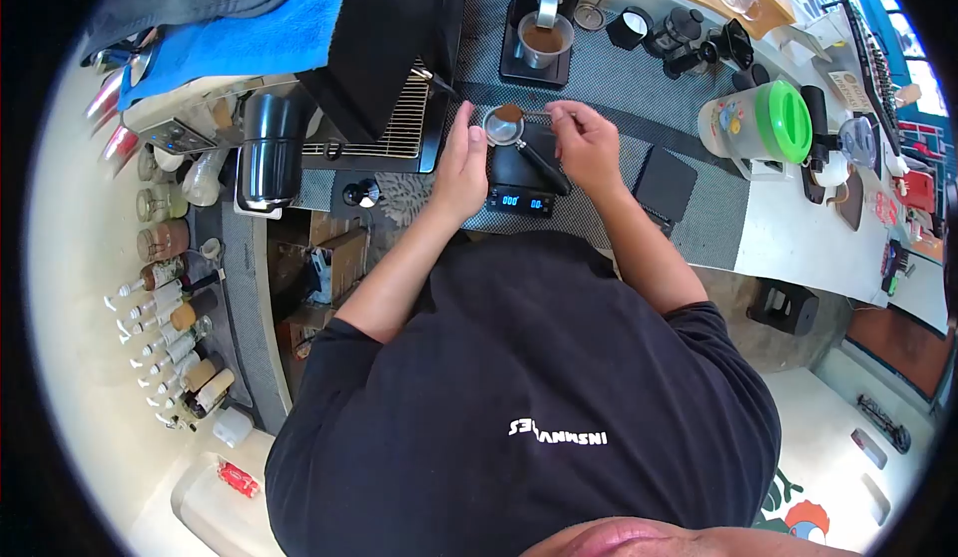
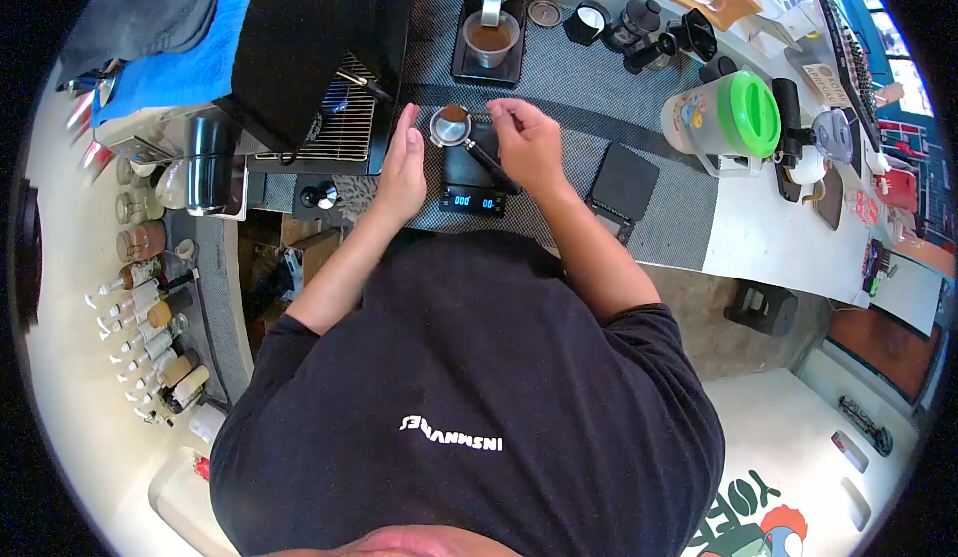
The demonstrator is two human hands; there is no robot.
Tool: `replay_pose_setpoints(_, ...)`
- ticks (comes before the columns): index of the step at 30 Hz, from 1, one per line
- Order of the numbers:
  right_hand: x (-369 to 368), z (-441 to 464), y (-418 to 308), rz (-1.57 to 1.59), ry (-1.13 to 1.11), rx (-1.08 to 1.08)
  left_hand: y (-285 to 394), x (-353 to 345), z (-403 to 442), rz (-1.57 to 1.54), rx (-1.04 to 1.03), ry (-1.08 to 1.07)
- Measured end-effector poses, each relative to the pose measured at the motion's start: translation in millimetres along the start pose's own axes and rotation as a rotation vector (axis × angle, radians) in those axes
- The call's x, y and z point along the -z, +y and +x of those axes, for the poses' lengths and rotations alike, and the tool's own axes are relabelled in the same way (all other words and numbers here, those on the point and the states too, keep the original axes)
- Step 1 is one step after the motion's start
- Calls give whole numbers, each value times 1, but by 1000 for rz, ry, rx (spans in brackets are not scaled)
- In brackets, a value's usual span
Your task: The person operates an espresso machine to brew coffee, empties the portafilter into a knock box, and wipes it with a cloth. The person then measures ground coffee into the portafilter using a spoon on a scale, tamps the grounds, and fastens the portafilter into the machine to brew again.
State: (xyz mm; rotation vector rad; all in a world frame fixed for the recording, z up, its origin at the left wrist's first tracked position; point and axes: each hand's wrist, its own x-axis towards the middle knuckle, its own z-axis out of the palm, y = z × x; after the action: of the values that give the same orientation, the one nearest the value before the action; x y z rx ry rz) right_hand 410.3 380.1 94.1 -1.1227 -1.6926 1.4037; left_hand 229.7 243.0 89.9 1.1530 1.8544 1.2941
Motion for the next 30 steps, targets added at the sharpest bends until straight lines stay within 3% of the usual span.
replay_pose_setpoints(6, -7, -6, -3, -273, -64, 400, -8, 0, -4, 14, 10, 2)
replay_pose_setpoints(7, -8, -1, 8, -291, -28, 564, -8, 2, -5, 15, 3, 0)
replay_pose_setpoints(10, -9, -6, 13, -162, -10, 290, -13, 1, -7, 23, 7, -1)
replay_pose_setpoints(13, -12, -2, 13, 35, -62, -162, -10, 1, -6, 10, 36, -10)
replay_pose_setpoints(19, -1, 12, -12, 140, -2, -155, 0, -2, 12, 8, 16, -39)
replay_pose_setpoints(22, 15, 33, -41, 158, 92, -25, 14, -11, 30, 145, -59, -41)
replay_pose_setpoints(26, 35, 92, -59, -395, 150, 528, 28, -36, 75, 151, -131, 19)
replay_pose_setpoints(30, 33, 131, -50, -570, -164, 689, 34, -65, 124, 178, -138, 87)
